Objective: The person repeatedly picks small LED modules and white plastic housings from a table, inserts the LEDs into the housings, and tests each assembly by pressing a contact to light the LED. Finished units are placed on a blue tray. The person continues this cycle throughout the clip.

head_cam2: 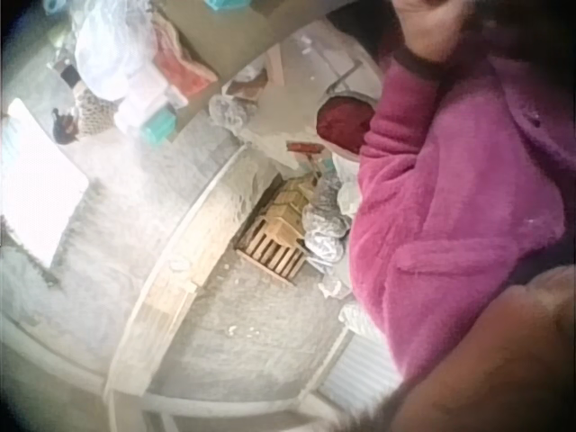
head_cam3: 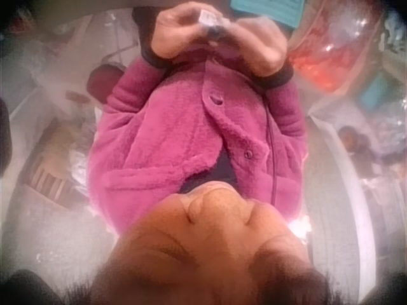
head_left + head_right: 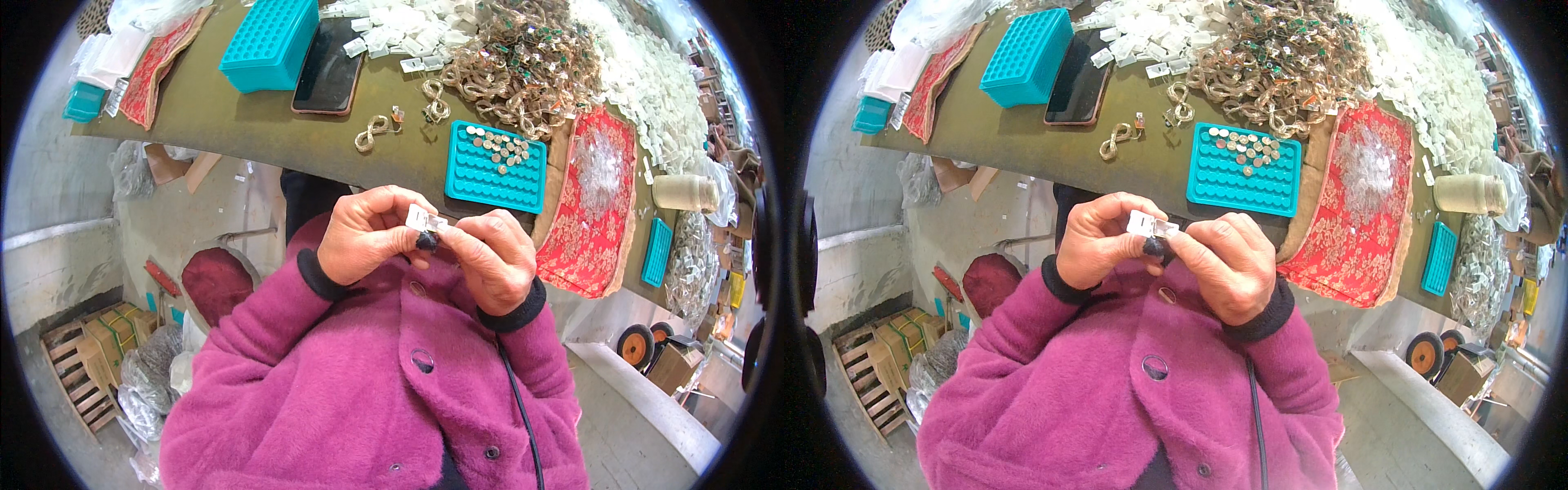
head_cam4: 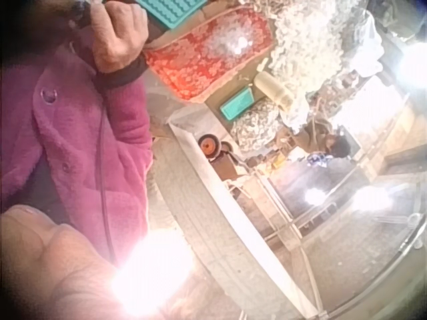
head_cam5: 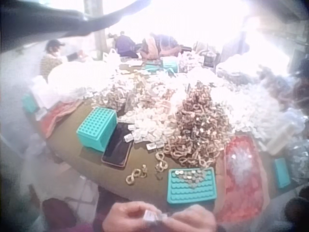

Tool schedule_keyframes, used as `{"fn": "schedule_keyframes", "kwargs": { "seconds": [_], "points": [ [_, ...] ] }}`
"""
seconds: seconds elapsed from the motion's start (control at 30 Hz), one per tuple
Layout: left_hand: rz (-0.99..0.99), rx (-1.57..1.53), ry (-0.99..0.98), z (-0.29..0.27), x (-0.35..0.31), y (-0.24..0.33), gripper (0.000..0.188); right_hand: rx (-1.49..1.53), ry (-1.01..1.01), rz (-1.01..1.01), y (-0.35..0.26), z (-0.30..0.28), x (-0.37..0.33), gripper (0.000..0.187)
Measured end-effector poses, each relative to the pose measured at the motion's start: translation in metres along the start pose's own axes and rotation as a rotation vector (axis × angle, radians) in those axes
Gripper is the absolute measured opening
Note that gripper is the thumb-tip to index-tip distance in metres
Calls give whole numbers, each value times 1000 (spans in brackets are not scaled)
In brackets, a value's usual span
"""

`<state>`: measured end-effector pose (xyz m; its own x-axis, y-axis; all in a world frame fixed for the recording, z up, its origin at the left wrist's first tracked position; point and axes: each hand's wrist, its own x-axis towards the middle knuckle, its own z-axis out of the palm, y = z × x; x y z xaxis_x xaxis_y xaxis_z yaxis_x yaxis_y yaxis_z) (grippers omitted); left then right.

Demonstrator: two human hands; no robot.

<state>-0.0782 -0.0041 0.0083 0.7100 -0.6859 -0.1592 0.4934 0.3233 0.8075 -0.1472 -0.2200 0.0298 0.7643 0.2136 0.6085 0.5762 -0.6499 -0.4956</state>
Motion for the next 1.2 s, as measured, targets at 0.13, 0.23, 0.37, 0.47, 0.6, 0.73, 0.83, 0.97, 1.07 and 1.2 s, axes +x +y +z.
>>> {"fn": "schedule_keyframes", "kwargs": {
  "seconds": [0.13,0.23,0.37,0.47,0.6,0.73,0.83,0.97,1.07,1.2],
  "points": [
    [81,52,2,5,-3,2,31,77,93,84,-4,10,1,32],
    [67,103,46,6,-5,5,31,73,139,165,-9,14,-1,27],
    [124,90,59,9,-6,2,31,79,58,281,-16,11,0,24],
    [253,291,84,12,-6,0,30,143,26,380,-19,10,1,23],
    [610,895,115,15,-6,3,33,155,29,372,-19,13,1,21],
    [803,1054,123,19,-4,4,37,215,51,507,-22,12,-4,16],
    [661,926,78,18,-5,3,36,364,11,668,-22,6,-7,12],
    [141,64,38,18,-11,-5,32,766,-49,945,-25,-6,-12,11],
    [-37,-189,-10,15,-11,-11,36,939,-61,999,-28,-10,-15,12],
    [-156,-382,-47,15,-10,-20,36,1064,-31,1044,-30,-10,-19,13]
  ]
}}
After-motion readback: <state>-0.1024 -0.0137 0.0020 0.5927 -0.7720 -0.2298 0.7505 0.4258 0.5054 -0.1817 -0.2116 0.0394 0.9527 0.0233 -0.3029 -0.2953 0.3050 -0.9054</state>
